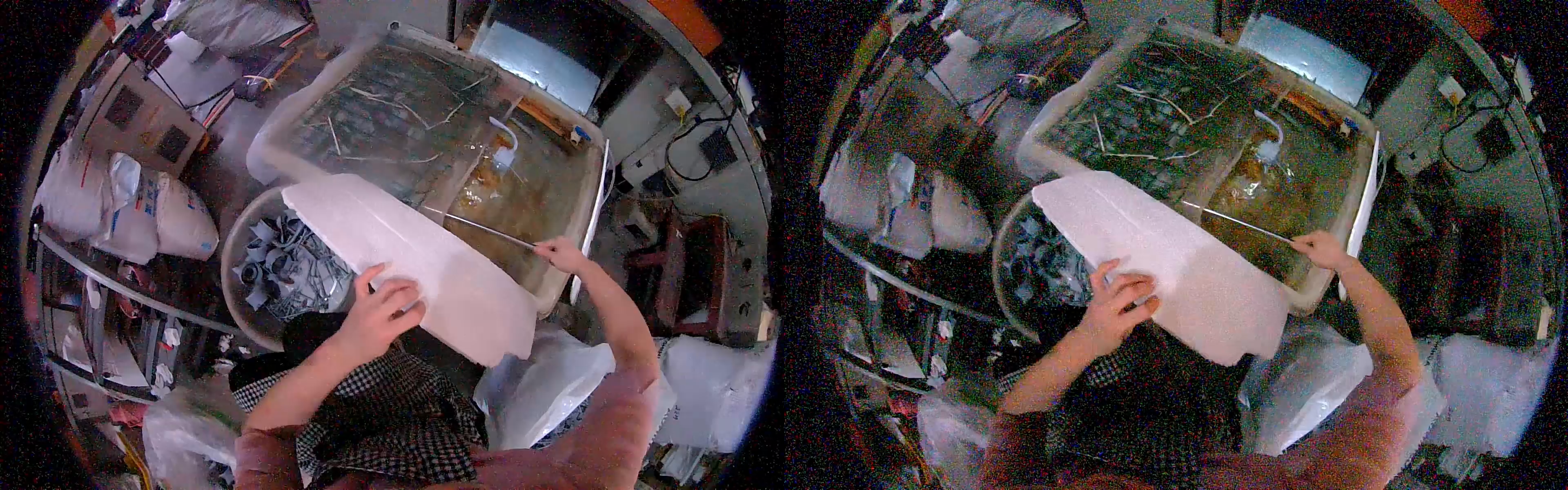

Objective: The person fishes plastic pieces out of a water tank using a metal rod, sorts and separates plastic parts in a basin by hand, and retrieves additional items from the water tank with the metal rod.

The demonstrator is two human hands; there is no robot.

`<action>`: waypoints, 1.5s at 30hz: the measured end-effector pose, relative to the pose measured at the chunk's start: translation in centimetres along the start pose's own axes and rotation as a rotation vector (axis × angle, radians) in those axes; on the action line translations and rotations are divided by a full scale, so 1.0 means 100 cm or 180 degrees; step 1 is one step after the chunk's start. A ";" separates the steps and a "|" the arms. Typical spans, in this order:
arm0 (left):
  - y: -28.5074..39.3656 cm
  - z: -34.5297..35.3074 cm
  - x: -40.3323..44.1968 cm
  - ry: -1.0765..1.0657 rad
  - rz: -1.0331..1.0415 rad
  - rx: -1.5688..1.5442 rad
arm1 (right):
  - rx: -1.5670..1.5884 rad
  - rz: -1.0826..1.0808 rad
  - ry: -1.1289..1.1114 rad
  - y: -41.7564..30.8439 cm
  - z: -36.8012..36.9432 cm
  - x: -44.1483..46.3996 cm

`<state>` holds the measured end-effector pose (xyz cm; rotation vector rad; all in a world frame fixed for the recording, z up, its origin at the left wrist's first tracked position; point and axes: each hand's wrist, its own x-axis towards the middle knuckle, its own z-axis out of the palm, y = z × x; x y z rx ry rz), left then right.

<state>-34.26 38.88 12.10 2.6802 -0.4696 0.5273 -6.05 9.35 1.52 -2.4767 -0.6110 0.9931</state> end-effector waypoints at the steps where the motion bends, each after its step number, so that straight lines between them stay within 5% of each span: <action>1: 0.000 0.001 -0.001 -0.0002 -0.0002 0.0005 | -0.0232 0.0119 -0.0123 -0.005 0.000 0.007; 2: 0.000 0.002 -0.001 0.0036 0.0006 -0.0038 | -0.0222 -0.0347 0.0053 0.001 0.008 0.022; 10: -0.001 -0.003 0.002 0.0112 0.0014 -0.0174 | -0.0378 -0.0856 0.0328 0.009 -0.004 0.009; 17: 0.003 0.000 0.002 0.0213 0.0114 -0.0237 | -0.0090 -0.0241 0.0164 0.047 -0.073 -0.091; 19: 0.004 -0.001 0.004 0.0194 0.0123 -0.0201 | -0.0018 0.0664 -0.0055 0.040 -0.076 -0.105; 23: 0.004 -0.002 0.003 0.0190 0.0078 -0.0213 | 0.0109 0.0627 0.0027 0.045 -0.063 -0.103; 31: 0.003 -0.002 0.000 0.0170 0.0094 -0.0240 | -0.0698 -0.0478 0.0573 0.064 -0.027 -0.040; 38: 0.001 -0.005 0.003 0.0089 0.0098 -0.0057 | -0.0373 -0.0167 0.0267 -0.010 -0.008 -0.006; 40: 0.000 -0.004 0.004 0.0086 0.0106 -0.0048 | -0.0387 -0.0738 0.0547 0.001 0.005 0.013; 45: 0.000 0.004 0.007 0.0052 0.0134 -0.0077 | -0.0610 -0.0605 0.0421 -0.047 0.010 0.007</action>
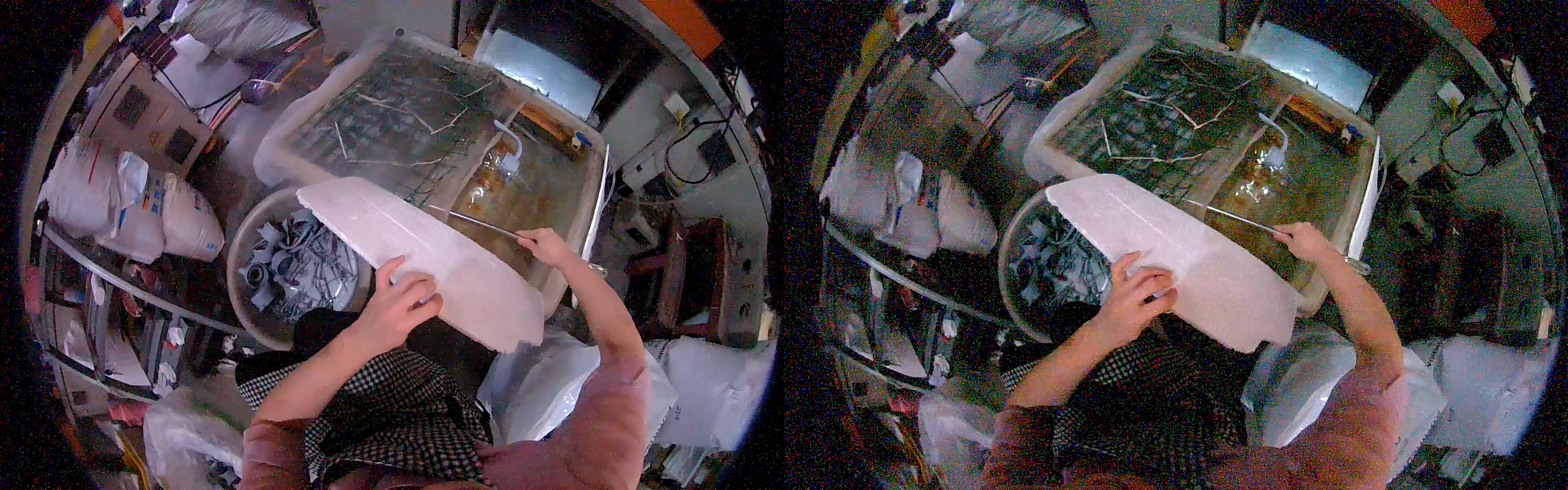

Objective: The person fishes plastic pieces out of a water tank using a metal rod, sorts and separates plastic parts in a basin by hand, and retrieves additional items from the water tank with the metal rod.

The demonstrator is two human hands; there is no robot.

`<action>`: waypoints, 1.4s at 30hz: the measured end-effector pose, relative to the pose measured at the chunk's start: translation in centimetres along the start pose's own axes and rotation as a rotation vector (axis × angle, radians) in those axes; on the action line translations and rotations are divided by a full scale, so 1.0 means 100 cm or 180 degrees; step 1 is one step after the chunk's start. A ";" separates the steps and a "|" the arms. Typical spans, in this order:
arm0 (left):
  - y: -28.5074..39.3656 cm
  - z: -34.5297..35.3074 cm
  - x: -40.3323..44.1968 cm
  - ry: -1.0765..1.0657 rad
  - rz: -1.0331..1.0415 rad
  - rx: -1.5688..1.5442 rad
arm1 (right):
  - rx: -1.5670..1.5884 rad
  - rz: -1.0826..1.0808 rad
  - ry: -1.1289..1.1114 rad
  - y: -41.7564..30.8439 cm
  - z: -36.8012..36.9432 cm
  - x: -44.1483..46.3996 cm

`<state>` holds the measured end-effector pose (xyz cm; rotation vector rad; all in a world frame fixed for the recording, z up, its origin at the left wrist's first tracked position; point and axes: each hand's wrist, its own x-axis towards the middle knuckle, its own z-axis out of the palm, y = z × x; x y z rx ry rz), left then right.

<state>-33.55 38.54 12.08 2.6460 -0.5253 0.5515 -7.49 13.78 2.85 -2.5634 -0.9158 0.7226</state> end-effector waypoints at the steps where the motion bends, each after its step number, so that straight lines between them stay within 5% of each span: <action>1: 0.001 0.000 0.001 0.0001 0.0016 0.0002 | -0.0043 0.0241 -0.0124 -0.006 -0.004 -0.003; 12: 0.004 -0.008 -0.002 0.0102 0.0016 0.0102 | -0.0135 0.0418 -0.0074 0.056 -0.059 -0.093; 25: 0.009 -0.007 -0.004 0.0085 0.0088 0.0308 | 0.0223 -0.0106 0.0408 0.028 0.003 -0.020; 30: 0.010 -0.009 -0.004 0.0057 -0.0026 0.0343 | -0.0979 0.0634 0.0165 0.021 -0.088 -0.103; 32: 0.009 -0.007 -0.005 0.0109 -0.0041 0.0303 | -0.0938 0.0363 0.0277 0.043 -0.118 -0.148; 42: 0.022 -0.013 0.002 0.0190 -0.0046 0.0354 | -0.0209 0.1612 0.0758 0.065 -0.163 -0.296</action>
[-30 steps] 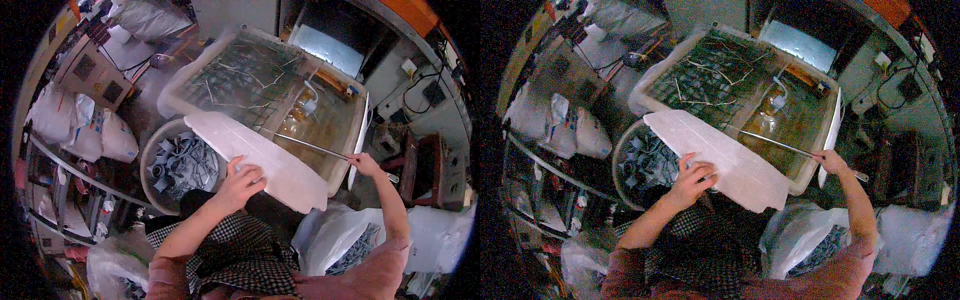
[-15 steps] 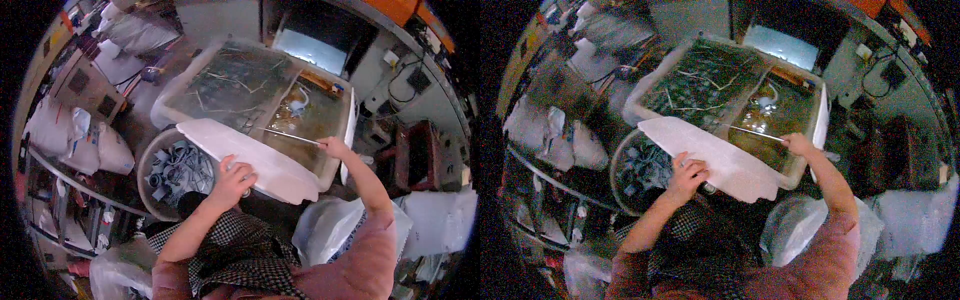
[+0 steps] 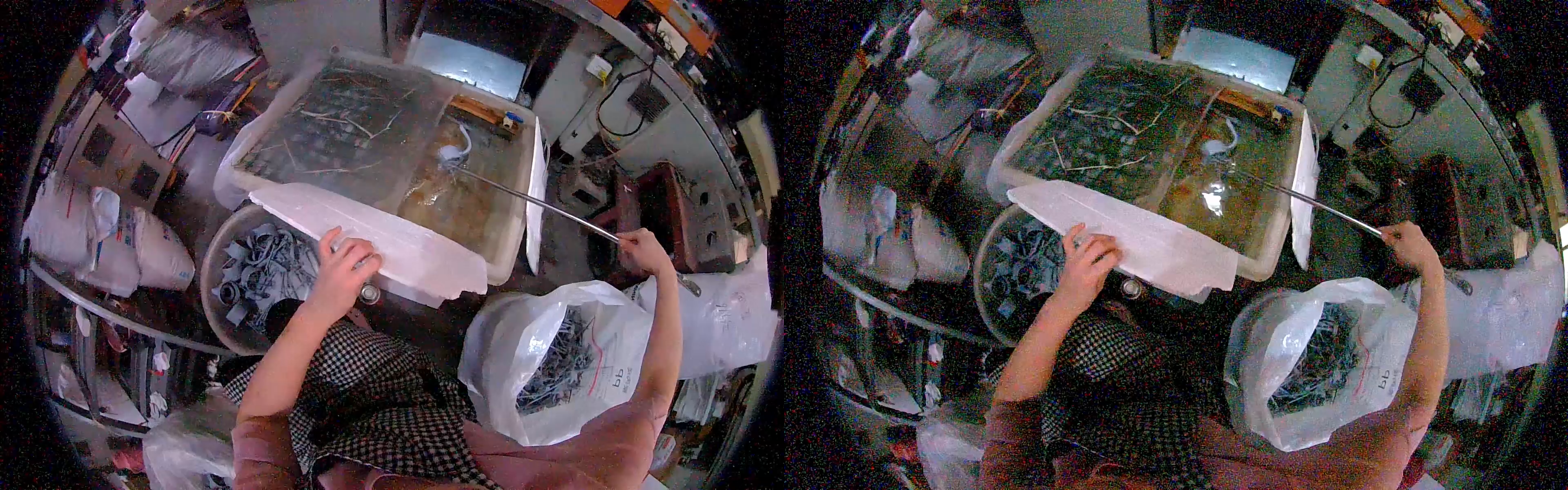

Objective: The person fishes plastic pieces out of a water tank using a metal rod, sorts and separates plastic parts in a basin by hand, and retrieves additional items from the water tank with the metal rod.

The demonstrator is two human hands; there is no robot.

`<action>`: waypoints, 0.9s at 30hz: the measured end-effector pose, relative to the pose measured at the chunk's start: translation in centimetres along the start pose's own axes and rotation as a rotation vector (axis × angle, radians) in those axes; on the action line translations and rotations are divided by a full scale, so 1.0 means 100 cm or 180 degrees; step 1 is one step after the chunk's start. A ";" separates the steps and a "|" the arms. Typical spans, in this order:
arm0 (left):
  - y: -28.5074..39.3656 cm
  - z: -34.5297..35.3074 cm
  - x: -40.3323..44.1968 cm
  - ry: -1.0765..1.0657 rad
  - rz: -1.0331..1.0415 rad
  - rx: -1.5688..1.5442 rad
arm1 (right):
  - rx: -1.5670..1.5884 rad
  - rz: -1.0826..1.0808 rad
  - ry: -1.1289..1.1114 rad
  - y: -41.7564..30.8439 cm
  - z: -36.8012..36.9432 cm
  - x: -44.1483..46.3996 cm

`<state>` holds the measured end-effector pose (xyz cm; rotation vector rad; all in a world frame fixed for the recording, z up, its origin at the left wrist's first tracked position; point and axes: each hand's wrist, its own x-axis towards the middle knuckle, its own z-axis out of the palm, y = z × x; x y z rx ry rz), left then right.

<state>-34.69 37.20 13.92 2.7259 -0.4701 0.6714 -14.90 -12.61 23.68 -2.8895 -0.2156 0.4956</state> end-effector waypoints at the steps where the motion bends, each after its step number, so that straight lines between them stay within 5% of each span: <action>1: 0.001 -0.001 0.000 0.0002 0.0010 -0.0004 | 0.0002 0.0009 0.0006 0.000 0.001 -0.002; 14: -0.006 0.010 -0.012 -0.0003 0.0052 0.0006 | -0.0211 -0.0426 0.0037 -0.041 0.093 0.086; 27: -0.012 0.007 -0.013 0.0024 0.0000 -0.0118 | -0.0264 -0.0200 0.0152 -0.035 -0.033 0.030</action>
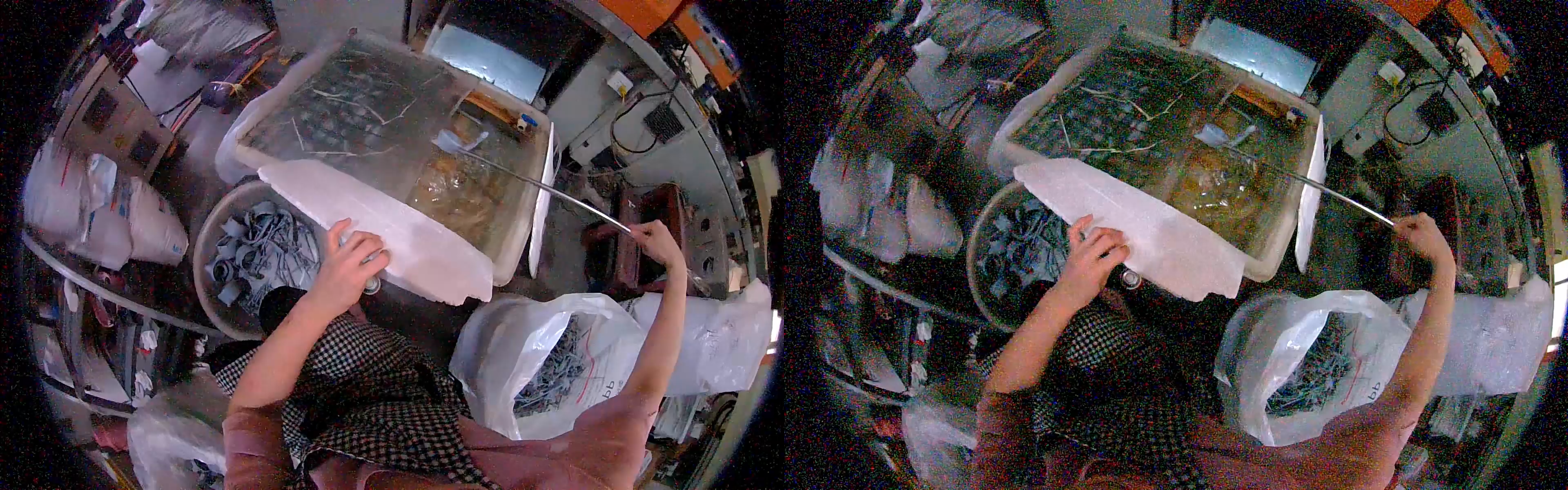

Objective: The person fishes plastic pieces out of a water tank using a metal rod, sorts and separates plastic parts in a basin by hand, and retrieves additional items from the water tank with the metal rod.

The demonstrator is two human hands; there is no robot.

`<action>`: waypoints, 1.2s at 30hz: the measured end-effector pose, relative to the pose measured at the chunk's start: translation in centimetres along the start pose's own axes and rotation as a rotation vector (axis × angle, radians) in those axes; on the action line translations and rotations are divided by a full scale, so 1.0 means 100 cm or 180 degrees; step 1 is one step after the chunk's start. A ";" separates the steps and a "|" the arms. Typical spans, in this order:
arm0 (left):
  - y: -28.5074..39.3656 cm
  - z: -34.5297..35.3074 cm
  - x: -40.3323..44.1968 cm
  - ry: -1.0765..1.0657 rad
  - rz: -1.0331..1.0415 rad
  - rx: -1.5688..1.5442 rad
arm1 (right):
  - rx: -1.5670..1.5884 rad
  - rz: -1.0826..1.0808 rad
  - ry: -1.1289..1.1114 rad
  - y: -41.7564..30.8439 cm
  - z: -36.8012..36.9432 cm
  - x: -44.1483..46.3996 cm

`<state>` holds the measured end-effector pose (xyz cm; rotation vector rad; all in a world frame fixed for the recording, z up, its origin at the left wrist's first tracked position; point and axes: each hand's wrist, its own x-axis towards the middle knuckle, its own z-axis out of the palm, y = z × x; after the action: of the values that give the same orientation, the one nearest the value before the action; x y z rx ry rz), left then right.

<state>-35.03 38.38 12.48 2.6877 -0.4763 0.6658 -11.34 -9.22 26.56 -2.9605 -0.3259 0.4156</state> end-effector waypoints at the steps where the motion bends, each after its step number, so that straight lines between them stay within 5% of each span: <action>1: 0.001 -0.001 0.002 0.0006 0.0016 0.0002 | 0.0022 0.0134 0.0035 -0.003 -0.003 0.001; 5: 0.003 -0.001 0.001 -0.0005 -0.0005 0.0022 | -0.0239 -0.0530 0.0597 0.004 0.008 0.032; 8: 0.004 -0.002 0.002 -0.0015 0.0049 0.0030 | -0.0233 -0.0287 -0.0052 -0.005 0.017 0.060; 15: 0.001 0.003 -0.001 -0.0018 0.0033 -0.0036 | 0.0691 -0.0075 -0.0360 0.003 0.078 0.094; 17: 0.001 0.006 -0.001 -0.0066 0.0011 -0.0038 | 0.0907 0.0517 -0.0858 -0.010 0.089 0.096; 19: 0.000 0.008 -0.002 -0.0106 -0.0024 -0.0029 | 0.0653 -0.0192 -0.0522 0.002 0.126 0.117; 27: -0.012 0.010 -0.007 -0.0163 -0.0021 -0.0137 | 0.0718 -0.0379 -0.0775 -0.042 0.201 0.172; 29: -0.014 0.010 -0.008 -0.0030 -0.0060 -0.0266 | 0.0920 -0.0999 -0.0319 -0.042 0.234 0.191; 31: -0.018 0.010 -0.007 0.0105 -0.0098 -0.0400 | 0.0697 -0.0603 -0.0677 -0.069 0.240 0.200; 36: -0.025 0.015 -0.012 0.0012 -0.0111 -0.0537 | 0.0714 -0.0970 -0.0303 -0.101 0.299 0.243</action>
<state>-34.46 40.30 10.00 2.5300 -0.4618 0.5932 0.98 9.24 -6.48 -2.6212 -0.6815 0.5157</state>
